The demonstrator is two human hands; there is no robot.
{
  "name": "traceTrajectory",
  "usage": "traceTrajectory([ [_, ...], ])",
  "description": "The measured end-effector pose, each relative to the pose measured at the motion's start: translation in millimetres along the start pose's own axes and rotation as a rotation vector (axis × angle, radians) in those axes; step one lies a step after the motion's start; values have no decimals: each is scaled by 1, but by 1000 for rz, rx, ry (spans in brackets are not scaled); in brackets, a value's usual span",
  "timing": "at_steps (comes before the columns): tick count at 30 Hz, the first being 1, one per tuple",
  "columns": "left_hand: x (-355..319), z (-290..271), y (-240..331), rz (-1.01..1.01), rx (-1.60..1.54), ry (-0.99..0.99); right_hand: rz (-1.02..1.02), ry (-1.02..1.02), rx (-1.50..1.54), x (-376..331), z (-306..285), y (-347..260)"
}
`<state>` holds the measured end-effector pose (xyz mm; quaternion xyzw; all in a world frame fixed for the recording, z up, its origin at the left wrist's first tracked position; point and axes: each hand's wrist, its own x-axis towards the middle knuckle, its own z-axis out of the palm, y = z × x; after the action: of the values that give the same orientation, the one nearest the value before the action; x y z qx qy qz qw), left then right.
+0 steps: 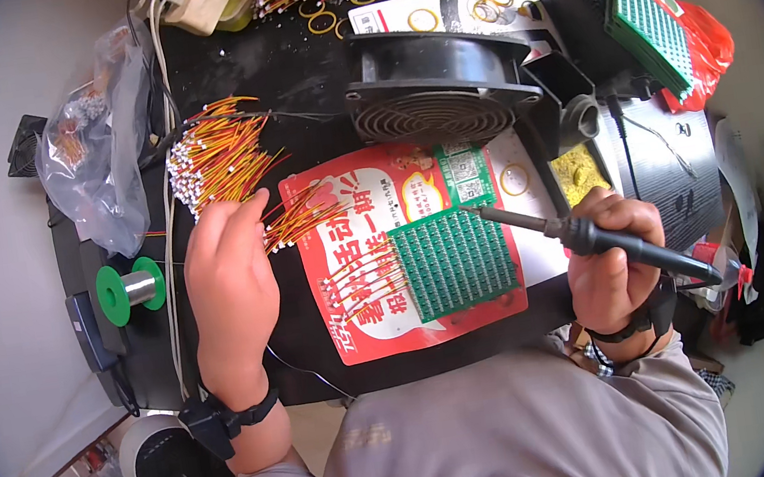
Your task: Soldering colored wires onto a green printed circuit board (PCB).
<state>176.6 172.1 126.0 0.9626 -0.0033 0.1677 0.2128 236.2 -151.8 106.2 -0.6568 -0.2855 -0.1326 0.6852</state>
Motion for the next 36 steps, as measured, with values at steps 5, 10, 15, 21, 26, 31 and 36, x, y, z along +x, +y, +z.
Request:
traceTrajectory([
  [5, -8, -11, 37, -61, -223, 45, 35, -60, -1, 1, -7, 0],
  [10, -39, -8, 71, -213, -701, -80, 201, -152, 192, 2, -4, -12],
  [15, -60, 2, 73, -570, -1101, -216, 401, -58, 124, 4, 3, -17],
  [21, -63, 9, 72, -628, -1354, -211, 365, 48, 23, 1, 8, -13],
  [26, -57, 16, 62, -292, -1029, -75, 367, 90, -28, -1, 9, -27],
  [31, -62, 15, 63, 7, -448, 123, 291, -42, -91, -17, 28, -29],
  [36, -70, 24, 61, 180, -374, -12, 0, -304, -66, -22, 18, -3],
])
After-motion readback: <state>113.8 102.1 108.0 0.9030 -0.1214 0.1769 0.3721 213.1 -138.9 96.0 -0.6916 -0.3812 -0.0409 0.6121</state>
